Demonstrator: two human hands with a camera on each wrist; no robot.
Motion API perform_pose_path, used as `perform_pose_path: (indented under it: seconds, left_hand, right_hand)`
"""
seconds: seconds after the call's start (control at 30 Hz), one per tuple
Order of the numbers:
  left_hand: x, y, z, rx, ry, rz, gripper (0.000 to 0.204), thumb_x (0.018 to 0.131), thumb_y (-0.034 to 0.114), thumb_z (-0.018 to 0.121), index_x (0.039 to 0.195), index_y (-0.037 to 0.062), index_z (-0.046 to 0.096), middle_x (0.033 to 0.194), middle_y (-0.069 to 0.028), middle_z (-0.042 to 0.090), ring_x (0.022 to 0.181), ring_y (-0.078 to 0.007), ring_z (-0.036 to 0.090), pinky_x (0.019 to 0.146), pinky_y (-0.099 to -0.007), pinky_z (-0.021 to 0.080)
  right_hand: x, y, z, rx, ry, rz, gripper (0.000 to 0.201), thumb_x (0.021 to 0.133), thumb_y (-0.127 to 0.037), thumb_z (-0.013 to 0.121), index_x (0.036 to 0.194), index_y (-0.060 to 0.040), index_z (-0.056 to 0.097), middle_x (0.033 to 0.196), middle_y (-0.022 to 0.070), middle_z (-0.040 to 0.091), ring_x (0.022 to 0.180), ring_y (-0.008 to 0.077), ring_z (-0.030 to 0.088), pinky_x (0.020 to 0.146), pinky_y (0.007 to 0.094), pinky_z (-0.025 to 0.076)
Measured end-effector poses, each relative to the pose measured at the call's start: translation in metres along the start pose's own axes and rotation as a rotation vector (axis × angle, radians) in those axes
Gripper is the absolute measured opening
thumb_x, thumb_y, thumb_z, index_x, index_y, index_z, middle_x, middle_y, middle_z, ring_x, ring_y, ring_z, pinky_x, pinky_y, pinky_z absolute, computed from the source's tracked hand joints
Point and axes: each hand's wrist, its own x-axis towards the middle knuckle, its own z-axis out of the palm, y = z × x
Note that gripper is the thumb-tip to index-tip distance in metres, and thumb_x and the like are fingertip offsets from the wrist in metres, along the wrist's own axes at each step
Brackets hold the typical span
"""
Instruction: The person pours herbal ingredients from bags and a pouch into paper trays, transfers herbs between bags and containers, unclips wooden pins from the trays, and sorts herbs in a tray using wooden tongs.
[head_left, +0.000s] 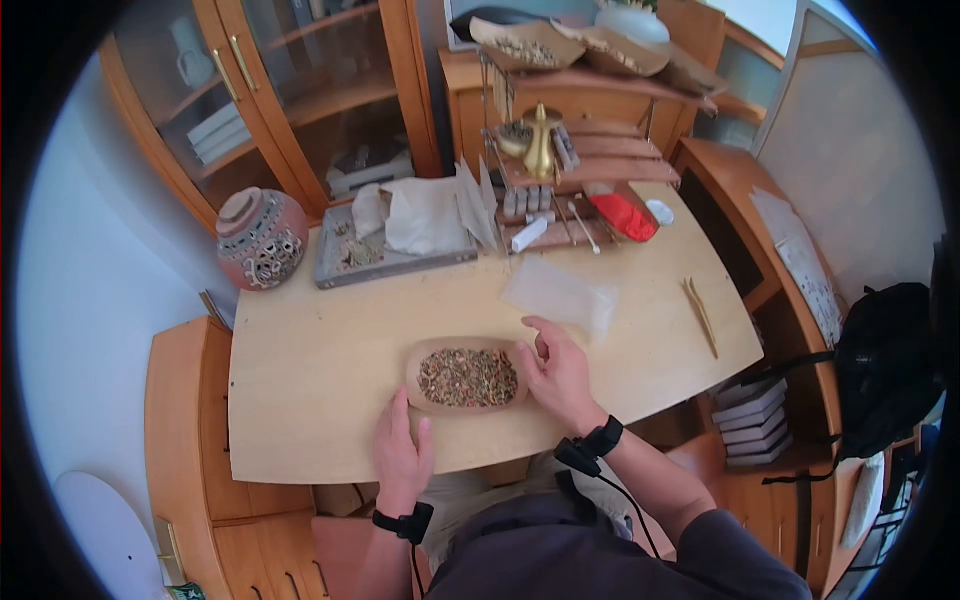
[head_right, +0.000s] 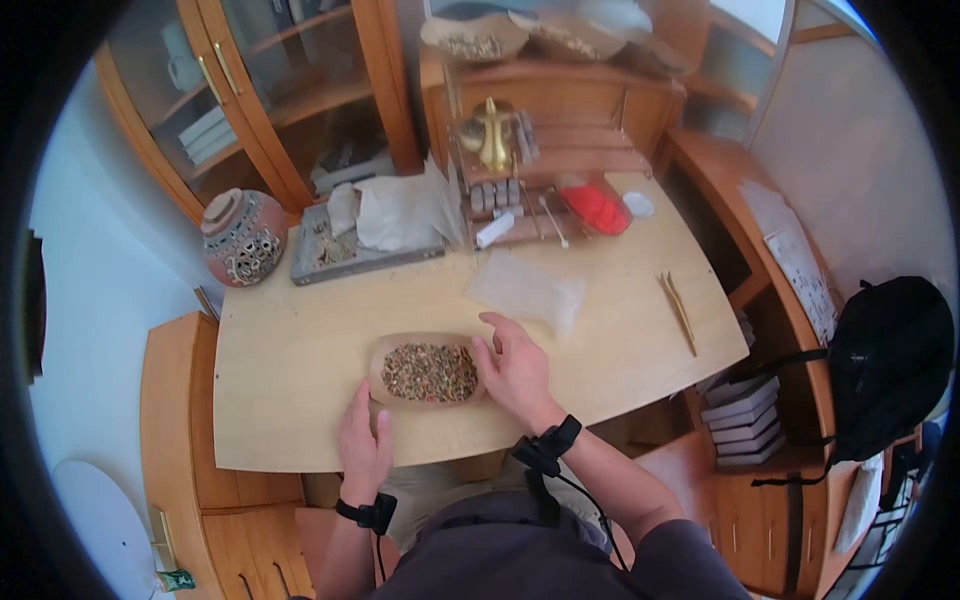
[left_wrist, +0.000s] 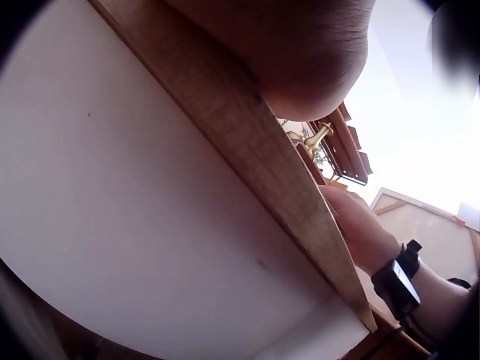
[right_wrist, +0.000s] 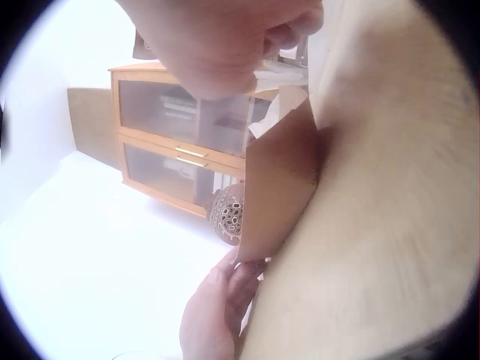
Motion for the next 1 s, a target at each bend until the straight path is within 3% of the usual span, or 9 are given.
perform_pose_path:
  seconds: [0.07,0.2,0.3,0.4,0.53,0.6,0.73,0.77,1.0]
  left_hand:
    - [0.003,0.000,-0.003,0.005,0.013,0.014,0.055,0.097,0.019,0.058,0.144,-0.0073,0.044,0.134,-0.0309,0.057,0.122,-0.0466,0.056,0.104,-0.0505,0.046]
    - [0.001,0.000,-0.003,-0.032,-0.003,0.002,0.055,0.097,0.019,0.059,0.144,-0.0070,0.044,0.133,-0.0302,0.058,0.120,-0.0458,0.057,0.103,-0.0502,0.047]
    - [-0.001,-0.003,-0.001,-0.033,-0.007,-0.002,0.056,0.096,0.018,0.059,0.144,-0.0067,0.044,0.133,-0.0292,0.058,0.120,-0.0452,0.057,0.103,-0.0502,0.047]
    - [0.003,0.002,-0.005,-0.096,0.007,-0.007,0.055,0.097,0.018,0.059,0.144,-0.0064,0.043,0.133,-0.0283,0.058,0.121,-0.0450,0.057,0.103,-0.0505,0.046]
    - [0.005,0.003,-0.008,-0.143,-0.003,-0.014,0.054,0.097,0.018,0.058,0.143,-0.0063,0.044,0.135,-0.0276,0.057,0.124,-0.0450,0.055,0.105,-0.0505,0.045]
    - [0.004,0.003,-0.007,-0.125,-0.024,-0.023,0.053,0.097,0.018,0.058,0.143,-0.0063,0.045,0.136,-0.0279,0.057,0.125,-0.0450,0.055,0.105,-0.0503,0.045]
    - [0.004,0.004,-0.005,-0.099,-0.043,-0.052,0.051,0.098,0.019,0.056,0.141,-0.0062,0.046,0.136,-0.0288,0.057,0.125,-0.0456,0.055,0.106,-0.0504,0.044]
    - [0.005,0.005,-0.006,-0.103,-0.056,-0.045,0.051,0.098,0.019,0.056,0.141,-0.0062,0.046,0.136,-0.0288,0.057,0.125,-0.0456,0.055,0.106,-0.0504,0.044]
    - [0.007,0.010,-0.008,-0.052,-0.056,-0.050,0.047,0.097,0.018,0.056,0.138,-0.0055,0.050,0.133,-0.0286,0.058,0.124,-0.0462,0.056,0.106,-0.0516,0.044]
  right_hand:
    - [0.009,-0.003,0.006,-0.111,-0.057,0.037,0.017,0.093,-0.018,0.067,0.105,-0.0062,0.071,0.076,0.0136,0.066,0.067,0.0311,0.064,0.063,0.0403,0.052]
    - [0.014,0.013,0.012,-0.146,-0.181,-0.042,0.015,0.093,-0.021,0.066,0.097,-0.0067,0.072,0.080,0.0175,0.068,0.072,0.0360,0.066,0.065,0.0436,0.052]
    - [0.014,0.010,0.006,-0.127,-0.304,0.030,0.017,0.094,-0.022,0.065,0.092,-0.0062,0.072,0.084,0.0199,0.069,0.077,0.0403,0.065,0.067,0.0466,0.052]
    - [0.014,0.016,-0.006,-0.029,-0.409,0.018,0.017,0.095,-0.019,0.064,0.095,-0.0039,0.072,0.081,0.0195,0.068,0.071,0.0352,0.066,0.065,0.0420,0.051]
    - [0.027,0.014,-0.063,0.154,-0.236,0.094,0.016,0.098,-0.014,0.063,0.100,0.0006,0.071,0.076,0.0085,0.066,0.070,0.0110,0.057,0.065,0.0297,0.048]
    - [0.041,0.013,-0.104,0.253,-0.100,0.215,0.019,0.100,-0.015,0.063,0.096,0.0014,0.071,0.079,0.0000,0.066,0.073,0.0057,0.056,0.065,0.0265,0.046]
    - [0.085,0.017,-0.192,0.107,0.124,0.303,0.022,0.101,-0.019,0.062,0.094,0.0006,0.070,0.074,-0.0069,0.059,0.066,0.0015,0.049,0.056,0.0214,0.038]
    - [0.101,0.017,-0.204,0.079,0.162,0.188,0.024,0.101,-0.022,0.062,0.094,0.0001,0.069,0.069,-0.0083,0.055,0.058,0.0004,0.045,0.050,0.0210,0.033]
    - [0.222,0.082,-0.223,0.298,0.285,0.386,0.029,0.100,-0.028,0.062,0.098,-0.0006,0.070,0.066,-0.0053,0.052,0.050,0.0033,0.043,0.044,0.0229,0.029]
